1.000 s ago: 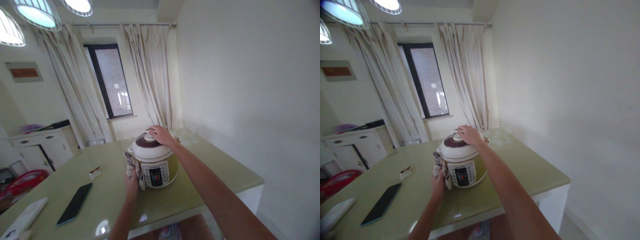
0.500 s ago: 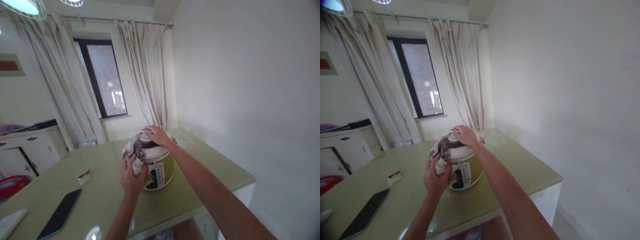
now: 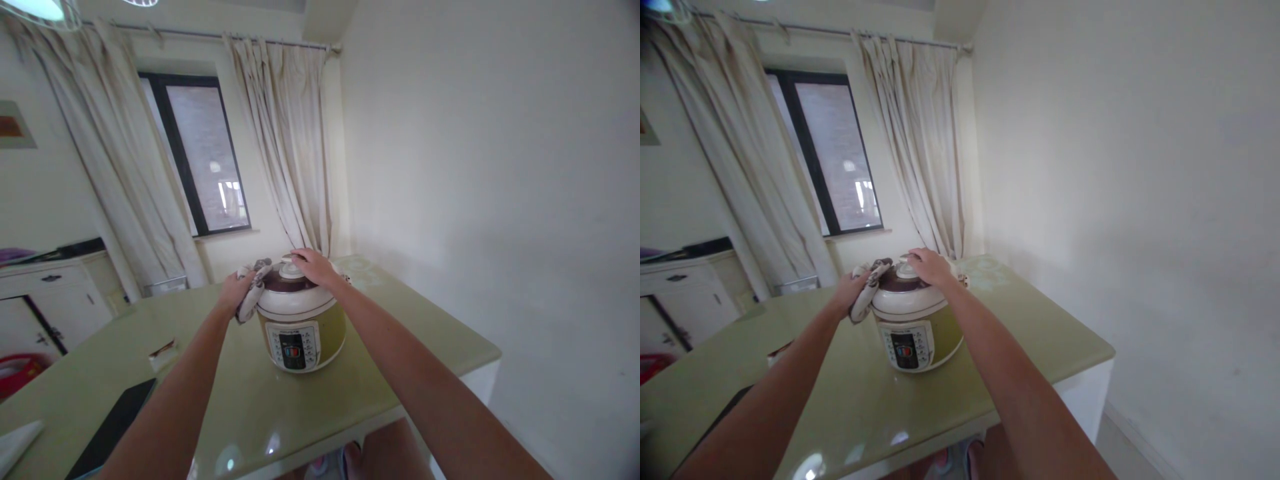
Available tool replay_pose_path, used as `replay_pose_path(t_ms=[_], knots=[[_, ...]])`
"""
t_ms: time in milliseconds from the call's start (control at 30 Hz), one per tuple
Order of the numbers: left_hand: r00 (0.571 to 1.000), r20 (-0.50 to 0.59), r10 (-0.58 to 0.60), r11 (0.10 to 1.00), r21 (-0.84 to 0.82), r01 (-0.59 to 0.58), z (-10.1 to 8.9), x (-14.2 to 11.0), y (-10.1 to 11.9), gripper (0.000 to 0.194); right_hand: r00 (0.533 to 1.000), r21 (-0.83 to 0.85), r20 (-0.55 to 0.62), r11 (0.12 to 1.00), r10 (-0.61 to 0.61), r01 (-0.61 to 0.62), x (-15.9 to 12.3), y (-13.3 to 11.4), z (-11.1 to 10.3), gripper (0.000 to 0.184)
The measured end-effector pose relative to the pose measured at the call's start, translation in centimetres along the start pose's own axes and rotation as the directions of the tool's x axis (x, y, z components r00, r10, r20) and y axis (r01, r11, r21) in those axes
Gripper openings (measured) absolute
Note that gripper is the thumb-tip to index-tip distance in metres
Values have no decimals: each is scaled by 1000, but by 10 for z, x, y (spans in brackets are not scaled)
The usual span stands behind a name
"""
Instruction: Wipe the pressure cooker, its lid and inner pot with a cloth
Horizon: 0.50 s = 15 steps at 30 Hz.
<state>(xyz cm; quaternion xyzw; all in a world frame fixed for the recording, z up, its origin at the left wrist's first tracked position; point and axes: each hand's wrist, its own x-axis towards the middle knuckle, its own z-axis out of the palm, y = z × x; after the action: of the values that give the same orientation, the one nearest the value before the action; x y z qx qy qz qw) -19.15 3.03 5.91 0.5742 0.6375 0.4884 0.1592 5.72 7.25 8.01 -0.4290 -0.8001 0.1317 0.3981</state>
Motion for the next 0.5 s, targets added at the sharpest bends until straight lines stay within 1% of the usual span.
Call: replay_pose_path(t_ms=[67,133,167,200,233,267,300,333,367,400,433,467,500], knots=[[997,-60,48,993,108,-42,1,-12,7,43,1000,-5,0,1000,-17,17,0,-1,-1,38],[980,-115,161,965,227,-132,5,-35,11,41,1000,-12,-3,1000,-20,20,1,-2,-1,37],[961,-130,243,938,283,-199,10,-51,11,41,1000,-17,-3,1000,-16,16,1,-2,0,36],[931,-159,330,911,312,-270,17,-70,10,41,1000,-24,1,1000,-14,14,2,-2,0,36],[877,-187,443,867,340,-365,28,-90,8,39,1000,-31,8,999,-10,10,3,-3,0,35],[800,-212,561,802,380,-461,41,-110,6,36,1000,-39,13,999,-9,9,3,-3,1,35],[703,-197,683,707,419,-570,58,-129,4,33,1000,-46,16,999,-11,12,3,-4,0,36],[595,-141,791,587,447,-675,76,-146,3,29,1000,-51,15,999,-17,18,2,-4,0,37],[481,-69,874,454,467,-759,95,-159,2,27,1000,-53,13,998,-26,27,1,-4,0,38],[370,20,929,316,480,-818,113,-169,3,23,999,-53,10,998,-36,36,0,-3,-1,39],[267,95,959,185,507,-842,128,-174,5,20,999,-50,8,998,-42,43,-1,-3,-1,41],[195,170,966,81,521,-850,141,-176,8,18,999,-44,10,998,-48,48,-2,-2,-2,42],[146,238,960,1,522,-853,149,-175,11,16,999,-37,16,998,-48,48,-3,-2,-3,43]])
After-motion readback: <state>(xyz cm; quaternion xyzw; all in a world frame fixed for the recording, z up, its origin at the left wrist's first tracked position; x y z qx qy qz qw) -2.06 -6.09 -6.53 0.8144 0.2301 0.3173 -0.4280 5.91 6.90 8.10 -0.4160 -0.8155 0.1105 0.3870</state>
